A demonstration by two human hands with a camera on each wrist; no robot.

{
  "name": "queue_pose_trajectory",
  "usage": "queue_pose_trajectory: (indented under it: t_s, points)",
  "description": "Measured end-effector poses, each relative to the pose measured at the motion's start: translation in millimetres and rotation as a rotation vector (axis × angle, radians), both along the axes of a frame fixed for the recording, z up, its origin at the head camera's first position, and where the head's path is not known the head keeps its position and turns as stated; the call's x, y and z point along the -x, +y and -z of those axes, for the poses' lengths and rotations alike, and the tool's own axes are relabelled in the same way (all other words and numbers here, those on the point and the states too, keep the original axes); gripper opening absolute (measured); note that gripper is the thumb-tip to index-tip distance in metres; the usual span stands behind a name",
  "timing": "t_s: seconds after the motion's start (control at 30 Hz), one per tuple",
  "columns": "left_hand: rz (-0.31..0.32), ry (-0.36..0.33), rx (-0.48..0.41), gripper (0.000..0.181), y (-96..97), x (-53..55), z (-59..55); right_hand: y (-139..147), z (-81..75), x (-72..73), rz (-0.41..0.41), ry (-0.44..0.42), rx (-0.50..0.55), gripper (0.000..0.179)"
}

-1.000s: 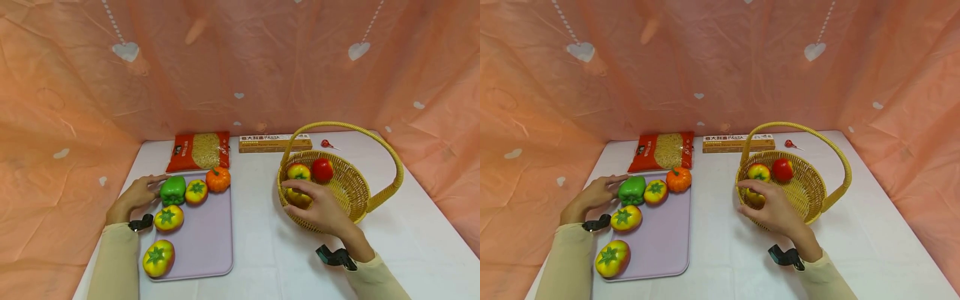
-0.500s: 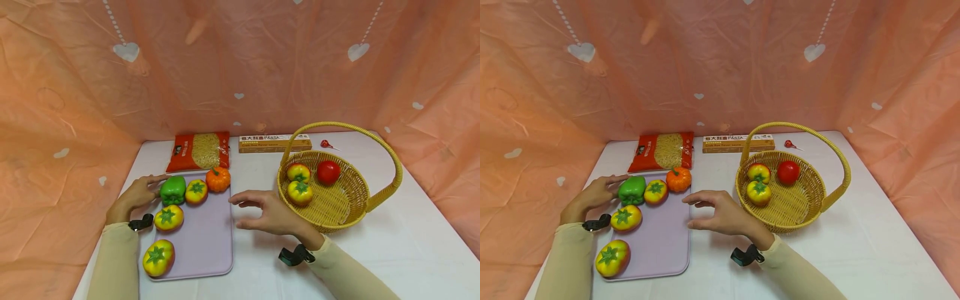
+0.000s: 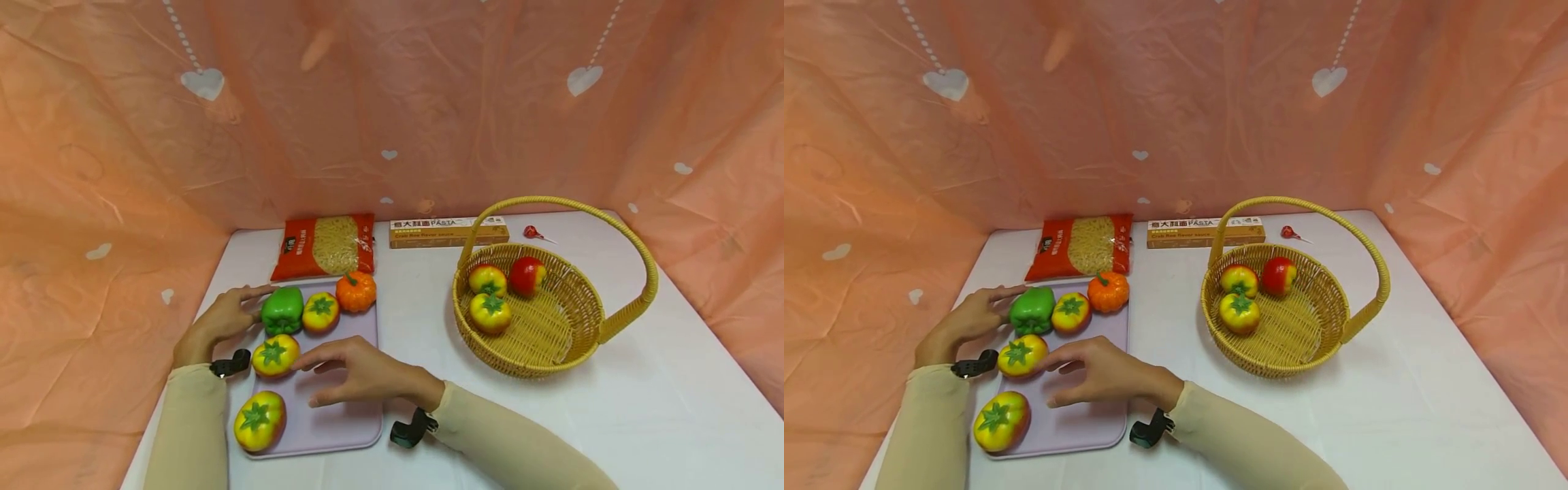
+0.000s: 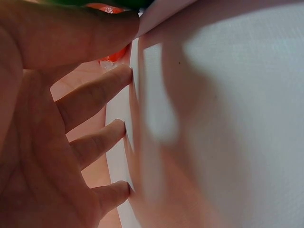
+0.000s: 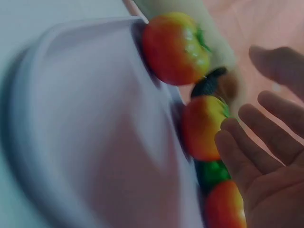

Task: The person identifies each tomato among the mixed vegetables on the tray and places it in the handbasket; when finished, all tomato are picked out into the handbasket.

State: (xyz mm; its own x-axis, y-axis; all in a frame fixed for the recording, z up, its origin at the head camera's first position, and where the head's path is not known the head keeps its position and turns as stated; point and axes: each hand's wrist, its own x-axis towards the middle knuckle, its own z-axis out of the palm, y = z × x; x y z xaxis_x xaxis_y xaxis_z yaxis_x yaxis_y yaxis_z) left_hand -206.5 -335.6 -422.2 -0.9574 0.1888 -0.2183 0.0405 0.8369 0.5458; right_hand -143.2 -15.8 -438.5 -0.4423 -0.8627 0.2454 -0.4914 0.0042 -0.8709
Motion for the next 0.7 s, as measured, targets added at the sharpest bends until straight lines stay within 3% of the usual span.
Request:
queue_pose_trajectory:
  t_s: [0.43, 0.7]
  points:
    - [0.032, 0.07, 0.003, 0.063, 0.6, 1.2, 1.3, -43.2, 4.0, -5.4, 0.0, 0.255, -0.153, 0.059]
    - [0.017, 0.044, -0.001, 0.06, -0.9, 2.1, 0.9, -60.3, 4.6, -9.3, -0.042, 0.293, -0.259, 0.064]
